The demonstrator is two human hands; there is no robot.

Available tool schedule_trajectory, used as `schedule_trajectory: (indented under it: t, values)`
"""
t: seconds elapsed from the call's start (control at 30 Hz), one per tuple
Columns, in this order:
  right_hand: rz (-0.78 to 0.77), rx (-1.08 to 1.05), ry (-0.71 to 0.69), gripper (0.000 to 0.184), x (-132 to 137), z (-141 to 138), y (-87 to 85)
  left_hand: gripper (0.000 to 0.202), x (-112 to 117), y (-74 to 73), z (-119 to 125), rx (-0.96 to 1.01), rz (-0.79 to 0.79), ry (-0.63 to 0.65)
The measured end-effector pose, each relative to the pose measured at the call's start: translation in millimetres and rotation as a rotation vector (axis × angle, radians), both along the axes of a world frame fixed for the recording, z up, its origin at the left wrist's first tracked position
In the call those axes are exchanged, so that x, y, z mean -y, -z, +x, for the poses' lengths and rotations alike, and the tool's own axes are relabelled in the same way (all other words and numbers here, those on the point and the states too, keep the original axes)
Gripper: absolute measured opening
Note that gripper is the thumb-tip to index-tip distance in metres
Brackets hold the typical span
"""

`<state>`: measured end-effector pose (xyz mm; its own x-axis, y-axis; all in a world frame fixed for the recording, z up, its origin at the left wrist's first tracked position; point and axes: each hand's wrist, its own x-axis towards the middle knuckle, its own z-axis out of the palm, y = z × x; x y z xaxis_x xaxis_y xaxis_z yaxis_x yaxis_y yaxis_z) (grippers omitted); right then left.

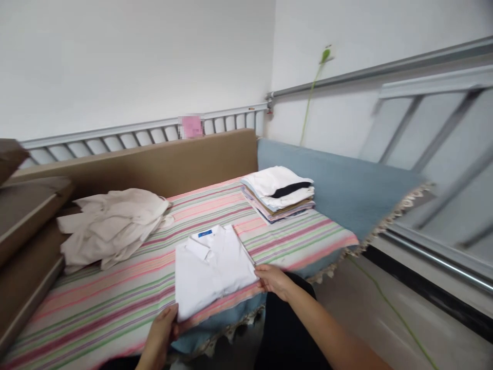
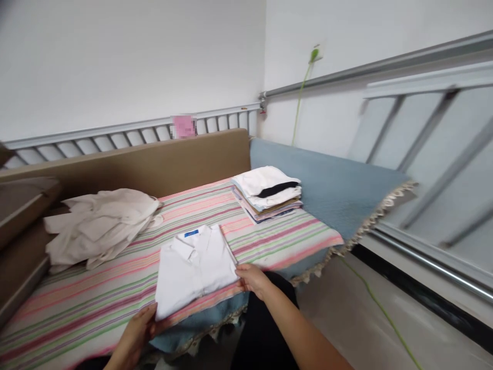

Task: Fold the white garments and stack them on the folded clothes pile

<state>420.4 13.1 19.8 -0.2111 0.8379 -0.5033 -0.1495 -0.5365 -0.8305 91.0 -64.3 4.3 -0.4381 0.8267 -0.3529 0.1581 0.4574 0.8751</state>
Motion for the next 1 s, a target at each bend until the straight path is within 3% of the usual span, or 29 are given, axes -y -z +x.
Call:
schedule_trajectory:
  t: [0.1,0.2,0.4,0.6,0.77,0.9,1.0]
  values:
    - [0.02,0.071,0.026,0.009,1,-4,-2.3,0.039,-1,3.0,4,0.054,0.04,0.008]
    - [0.067,0.179,0.045,0.007,-2,-7,-1.2,0.036,-1,4.5,9,-0.031,0.068,-0.046]
    - [0.152,0.527,0.151,0.006,-5,-15,18.5,0.029,-5,8.2,4,-0.223,0.119,-0.063]
    - [0.118,0.348,0.152,0.008,-2,-15,18.2,0.036,-7,15.2,-2,-0.222,0.103,0.005]
    - [0.174,0.263,0.179,0.02,0,-12,6.8,0.054,1,-2.3,9,-0.118,0.16,-0.001]
    - [0.193,0.369,0.153,0.013,-3,-16,5.2,0.063,5,-20.0,12,-0.129,0.22,-0.022]
    - [0.276,0.46,0.154,0.011,-6,-19,6.7,0.063,3,-20.4,9,-0.135,0.242,-0.041]
